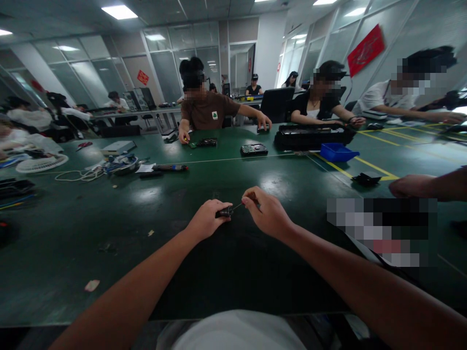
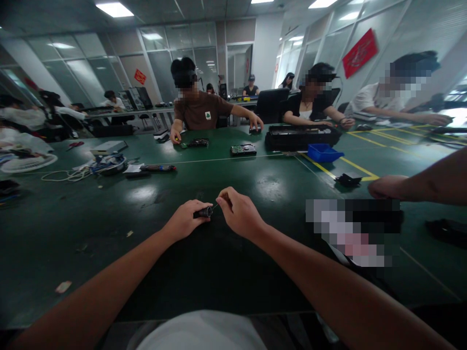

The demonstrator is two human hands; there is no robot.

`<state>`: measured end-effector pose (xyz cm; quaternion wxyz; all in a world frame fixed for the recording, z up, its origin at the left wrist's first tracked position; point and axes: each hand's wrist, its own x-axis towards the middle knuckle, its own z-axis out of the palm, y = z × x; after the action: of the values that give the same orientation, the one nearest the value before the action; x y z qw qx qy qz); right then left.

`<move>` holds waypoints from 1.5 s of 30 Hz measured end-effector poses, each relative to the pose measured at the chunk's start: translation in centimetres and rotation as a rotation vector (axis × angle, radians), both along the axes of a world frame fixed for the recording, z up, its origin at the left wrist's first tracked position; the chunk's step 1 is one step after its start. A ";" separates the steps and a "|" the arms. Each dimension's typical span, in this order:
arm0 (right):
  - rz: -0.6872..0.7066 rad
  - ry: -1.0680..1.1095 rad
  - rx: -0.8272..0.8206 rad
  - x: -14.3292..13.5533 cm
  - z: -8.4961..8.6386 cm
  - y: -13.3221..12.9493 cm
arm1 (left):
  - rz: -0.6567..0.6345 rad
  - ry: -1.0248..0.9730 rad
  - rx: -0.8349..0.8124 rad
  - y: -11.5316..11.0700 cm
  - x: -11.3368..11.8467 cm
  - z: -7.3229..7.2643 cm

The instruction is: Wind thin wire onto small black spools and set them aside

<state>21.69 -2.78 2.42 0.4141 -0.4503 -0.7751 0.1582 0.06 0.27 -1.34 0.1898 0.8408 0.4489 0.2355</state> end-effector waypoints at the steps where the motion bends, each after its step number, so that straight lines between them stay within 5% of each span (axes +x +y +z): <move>1: -0.007 -0.002 0.005 0.0 0.0 0.0 | 0.001 0.000 0.000 0.0 0.0 0.0; 11: -0.110 -0.053 0.022 0.5 0.3 0.2 | 0.034 -0.034 -0.014 -0.4 0.1 0.6; 24: -0.138 -0.020 -0.001 0.9 0.5 0.5 | 0.284 -0.505 -0.184 0.4 -0.5 0.3; 29: -0.154 -0.010 -0.001 1.2 0.7 0.5 | 0.293 -0.322 -0.206 -0.4 0.3 2.2; 34: -0.159 -0.010 0.015 1.3 0.8 0.6 | 0.160 -0.052 -0.164 -0.7 1.6 3.5; 45: -0.153 -0.027 0.017 1.3 0.8 0.8 | -0.021 0.372 0.004 1.3 3.4 1.6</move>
<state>22.96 -2.03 3.18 0.4184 -0.5066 -0.7453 0.1134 3.43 1.61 0.30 0.1046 0.8748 0.4670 0.0749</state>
